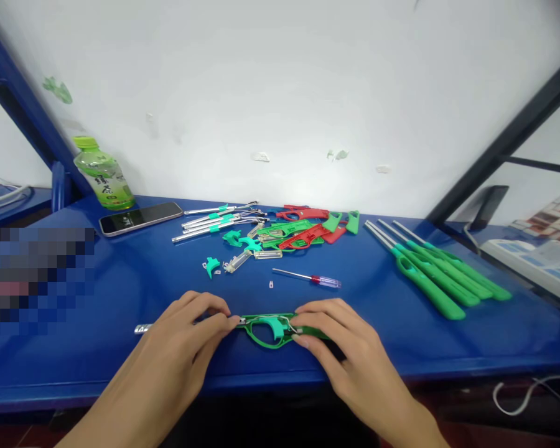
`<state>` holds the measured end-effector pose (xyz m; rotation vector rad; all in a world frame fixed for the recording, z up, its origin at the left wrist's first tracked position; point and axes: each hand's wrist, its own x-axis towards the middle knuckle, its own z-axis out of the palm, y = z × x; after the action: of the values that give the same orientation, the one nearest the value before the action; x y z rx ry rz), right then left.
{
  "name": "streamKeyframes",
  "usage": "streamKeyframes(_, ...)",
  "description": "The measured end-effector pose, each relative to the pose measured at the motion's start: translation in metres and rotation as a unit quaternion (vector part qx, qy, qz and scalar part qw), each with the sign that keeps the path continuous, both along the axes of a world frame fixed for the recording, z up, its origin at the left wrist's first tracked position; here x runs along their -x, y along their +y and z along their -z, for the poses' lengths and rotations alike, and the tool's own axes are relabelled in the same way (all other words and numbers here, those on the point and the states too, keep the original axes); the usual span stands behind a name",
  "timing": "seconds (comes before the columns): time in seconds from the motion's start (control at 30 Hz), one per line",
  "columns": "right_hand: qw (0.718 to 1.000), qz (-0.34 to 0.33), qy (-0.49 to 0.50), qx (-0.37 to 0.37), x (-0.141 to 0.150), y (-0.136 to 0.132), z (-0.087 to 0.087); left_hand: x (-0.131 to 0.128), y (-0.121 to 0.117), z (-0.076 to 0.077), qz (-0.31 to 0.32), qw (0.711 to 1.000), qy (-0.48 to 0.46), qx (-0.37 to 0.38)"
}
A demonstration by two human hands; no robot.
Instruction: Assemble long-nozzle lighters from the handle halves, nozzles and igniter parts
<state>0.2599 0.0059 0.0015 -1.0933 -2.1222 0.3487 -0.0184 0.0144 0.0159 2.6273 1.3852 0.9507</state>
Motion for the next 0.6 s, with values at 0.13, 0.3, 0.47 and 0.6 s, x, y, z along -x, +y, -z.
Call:
streamKeyframes(0.13, 1.000, 0.010, 0.001, -0.007, 0.001, 0.000, 0.002, -0.001, -0.002, 0.003, -0.026, 0.999, -0.010, -0.018)
streamKeyframes(0.3, 0.998, 0.036, 0.009, -0.045, 0.002, -0.004, 0.000, 0.003, 0.001, 0.000, -0.101, 0.993, -0.006, -0.053)
streamKeyframes(0.47, 0.997, 0.044, 0.055, -0.045, 0.002, 0.001, -0.010, 0.003, 0.031, -0.030, -0.239, 0.953, 0.180, 0.041)
streamKeyframes(0.6, 0.998, -0.002, -0.008, -0.064, -0.002, 0.021, -0.030, -0.003, 0.054, -0.052, -0.276, 0.931, 0.206, 0.120)
